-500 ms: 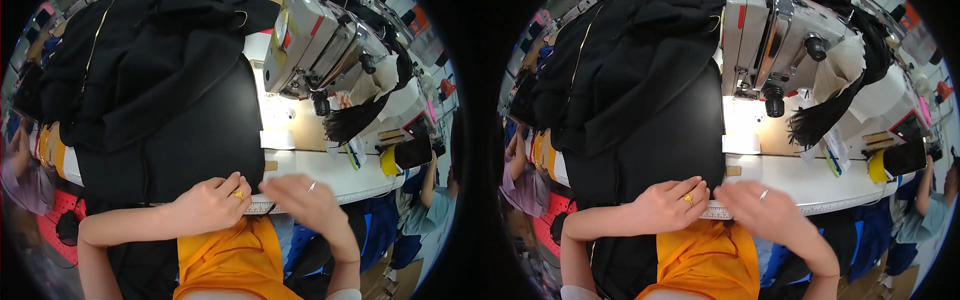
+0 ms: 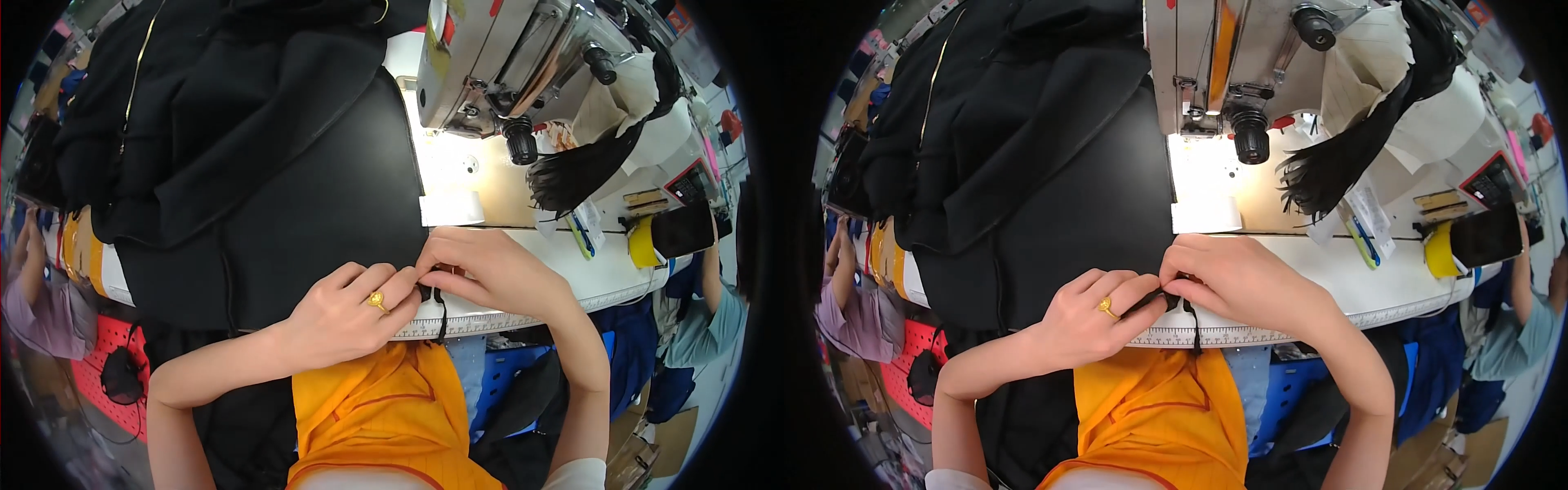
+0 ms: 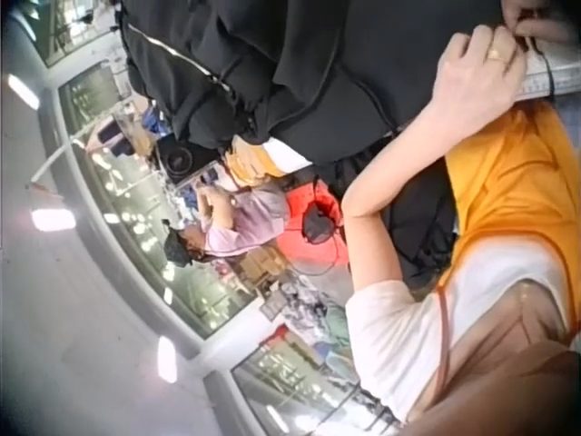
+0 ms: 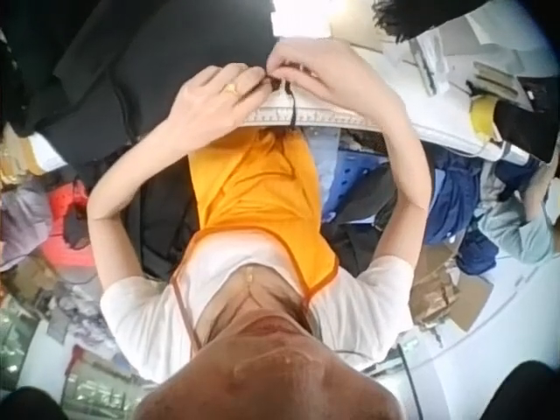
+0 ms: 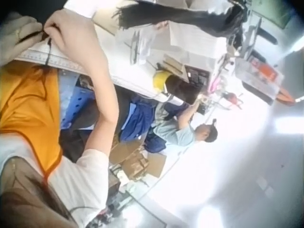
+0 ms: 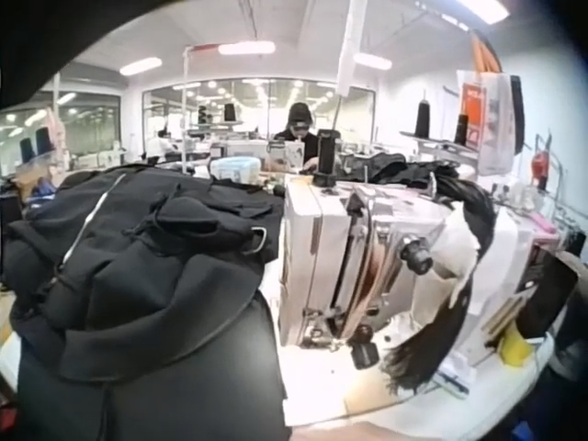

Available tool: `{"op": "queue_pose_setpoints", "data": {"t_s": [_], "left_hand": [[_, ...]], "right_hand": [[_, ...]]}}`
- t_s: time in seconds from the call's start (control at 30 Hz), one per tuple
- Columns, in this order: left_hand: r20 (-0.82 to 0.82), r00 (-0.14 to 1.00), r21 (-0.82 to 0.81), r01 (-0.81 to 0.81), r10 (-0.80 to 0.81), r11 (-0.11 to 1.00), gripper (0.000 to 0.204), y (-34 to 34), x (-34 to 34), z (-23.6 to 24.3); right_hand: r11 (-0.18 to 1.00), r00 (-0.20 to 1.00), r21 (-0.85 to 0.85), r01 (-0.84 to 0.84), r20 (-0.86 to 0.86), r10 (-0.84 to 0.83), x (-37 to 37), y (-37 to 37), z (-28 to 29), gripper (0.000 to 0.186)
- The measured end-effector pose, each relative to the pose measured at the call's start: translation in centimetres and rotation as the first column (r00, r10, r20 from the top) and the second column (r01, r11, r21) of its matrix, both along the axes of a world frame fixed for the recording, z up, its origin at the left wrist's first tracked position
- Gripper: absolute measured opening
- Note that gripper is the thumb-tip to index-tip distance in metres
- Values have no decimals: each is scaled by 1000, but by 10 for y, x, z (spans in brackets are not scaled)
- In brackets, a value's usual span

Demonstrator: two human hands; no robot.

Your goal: Sewing a zipper onto a black garment using an industrial sewing machine.

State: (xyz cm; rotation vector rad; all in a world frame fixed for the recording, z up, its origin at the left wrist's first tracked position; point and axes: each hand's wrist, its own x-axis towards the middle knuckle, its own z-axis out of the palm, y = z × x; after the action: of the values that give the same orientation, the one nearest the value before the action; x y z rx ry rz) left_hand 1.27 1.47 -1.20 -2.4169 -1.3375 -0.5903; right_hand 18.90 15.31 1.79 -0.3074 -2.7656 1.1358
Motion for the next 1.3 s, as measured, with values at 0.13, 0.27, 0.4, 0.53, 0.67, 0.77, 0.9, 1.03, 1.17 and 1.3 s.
{"op": "queue_pose_setpoints", "data": {"t_s": [0.13,0.27,0.4,0.53,0.67,0.77,0.9,1.03,1.17,1.3], "left_hand": [[72,996,47,54,-57,997,26,5,3,-2],[-46,982,138,189,-184,972,28,10,2,-8],[74,978,-71,198,-193,978,17,14,-6,-3],[880,380,-360,146,284,921,14,10,-63,38],[744,-640,-242,8,191,970,34,7,-108,24],[944,216,-170,-335,251,927,15,-7,-83,19],[692,717,22,-131,79,991,23,-4,-60,37],[574,804,68,-235,154,970,23,-7,-78,40],[517,838,149,-286,172,946,31,-11,-82,36],[418,902,211,-208,104,955,33,-9,-83,43]], "right_hand": [[998,994,-57,4,106,2,-5,7,5,11],[988,992,-157,-7,126,27,-7,11,7,11],[975,968,-164,152,225,-113,1,10,14,16],[520,951,-838,164,-5,-309,7,-7,19,25],[931,895,-219,290,-283,-345,-2,-42,14,54],[989,944,-52,136,-296,-145,-31,-65,23,55],[904,915,-265,336,-135,-380,-81,-68,9,46],[917,897,-282,283,-259,-357,-85,-57,-1,27],[839,868,-465,282,-249,-429,-92,-65,3,45],[881,992,-467,75,128,-17,-85,-41,18,32]]}}
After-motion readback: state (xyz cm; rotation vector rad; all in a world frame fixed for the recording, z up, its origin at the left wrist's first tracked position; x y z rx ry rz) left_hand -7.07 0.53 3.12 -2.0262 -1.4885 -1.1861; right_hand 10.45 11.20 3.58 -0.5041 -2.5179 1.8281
